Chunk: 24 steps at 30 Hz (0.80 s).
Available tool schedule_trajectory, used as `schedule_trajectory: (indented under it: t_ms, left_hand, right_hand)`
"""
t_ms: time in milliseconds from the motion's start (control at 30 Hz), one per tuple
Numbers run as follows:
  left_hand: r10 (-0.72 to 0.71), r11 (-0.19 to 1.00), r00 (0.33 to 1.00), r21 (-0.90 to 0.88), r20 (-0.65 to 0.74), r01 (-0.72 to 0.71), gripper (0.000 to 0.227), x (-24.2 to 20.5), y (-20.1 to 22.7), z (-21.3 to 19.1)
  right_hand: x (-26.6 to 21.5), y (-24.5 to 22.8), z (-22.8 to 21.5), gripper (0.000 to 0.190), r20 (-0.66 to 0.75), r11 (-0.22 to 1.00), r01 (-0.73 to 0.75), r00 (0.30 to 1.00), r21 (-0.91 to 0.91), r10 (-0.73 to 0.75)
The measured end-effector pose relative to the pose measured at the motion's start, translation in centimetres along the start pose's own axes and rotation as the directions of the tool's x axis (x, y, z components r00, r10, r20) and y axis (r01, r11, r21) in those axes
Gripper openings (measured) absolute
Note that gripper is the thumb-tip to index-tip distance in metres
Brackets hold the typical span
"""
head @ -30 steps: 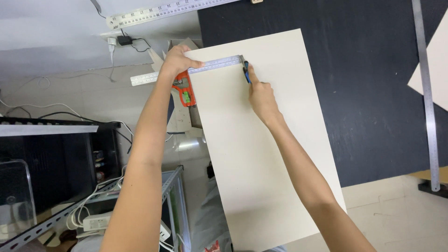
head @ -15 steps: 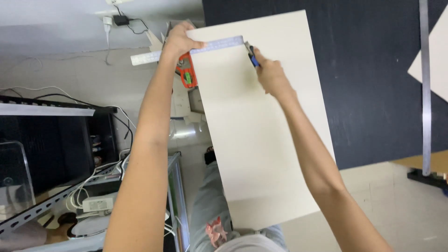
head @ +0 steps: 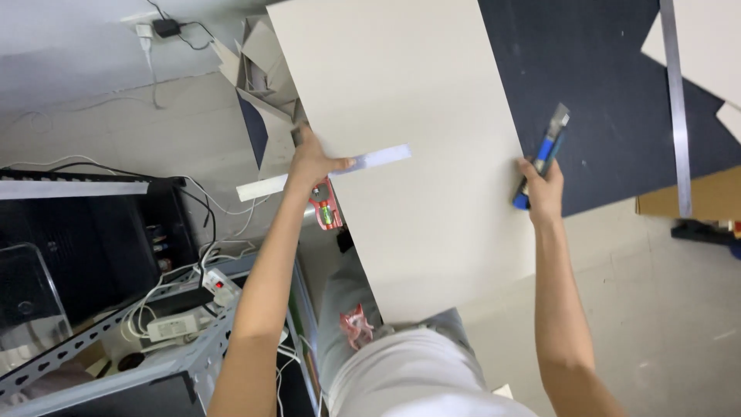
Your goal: Measuring a board with a ruler and cutting it with a utility knife on a workbench.
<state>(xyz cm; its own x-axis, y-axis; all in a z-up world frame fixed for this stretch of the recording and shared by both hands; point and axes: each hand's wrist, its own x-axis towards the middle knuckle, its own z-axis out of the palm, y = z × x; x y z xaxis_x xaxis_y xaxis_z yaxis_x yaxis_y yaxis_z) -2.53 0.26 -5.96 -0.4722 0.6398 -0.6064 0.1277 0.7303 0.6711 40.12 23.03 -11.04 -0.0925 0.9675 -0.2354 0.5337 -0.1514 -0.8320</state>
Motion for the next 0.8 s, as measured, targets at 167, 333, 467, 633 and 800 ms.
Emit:
schedule_trajectory:
  t_ms: [167,333,467,633,800]
  left_hand:
    - [0.053,0.994,0.992,-0.087,-0.111,-0.063,0.118,-1.9,1.0,0.1]
    - [0.148,0.984,0.971,-0.073,-0.185,-0.164,0.118,2.1,-1.5,-1.7]
    - [0.079,0.997,0.987,-0.011,-0.137,-0.081,0.096,2.6,-1.3,-2.5]
    - [0.018,1.000,0.994,-0.015,-0.108,-0.020,0.091,2.9,-1.3,-2.5]
    - [0.028,0.999,0.994,-0.038,-0.110,-0.032,0.093,3.7,-2.1,-2.4]
  right_hand:
    - [-0.7,-1.6,3.2,0.021,-0.088,0.997,0.045,0.995,0.063,-0.039]
    - [-1.9,-3.8,5.7,0.033,-0.109,0.993,0.116,0.987,0.009,-0.115]
    - [-6.9,-7.7,8.4,0.030,0.084,0.848,0.374,0.925,-0.377,-0.370]
    - [-14.4,-15.1,12.1,0.069,0.414,0.847,0.419,0.870,-0.329,-0.269]
    - [-15.4,-18.1,13.0,0.058,0.502,0.740,0.399,0.860,-0.542,-0.097]
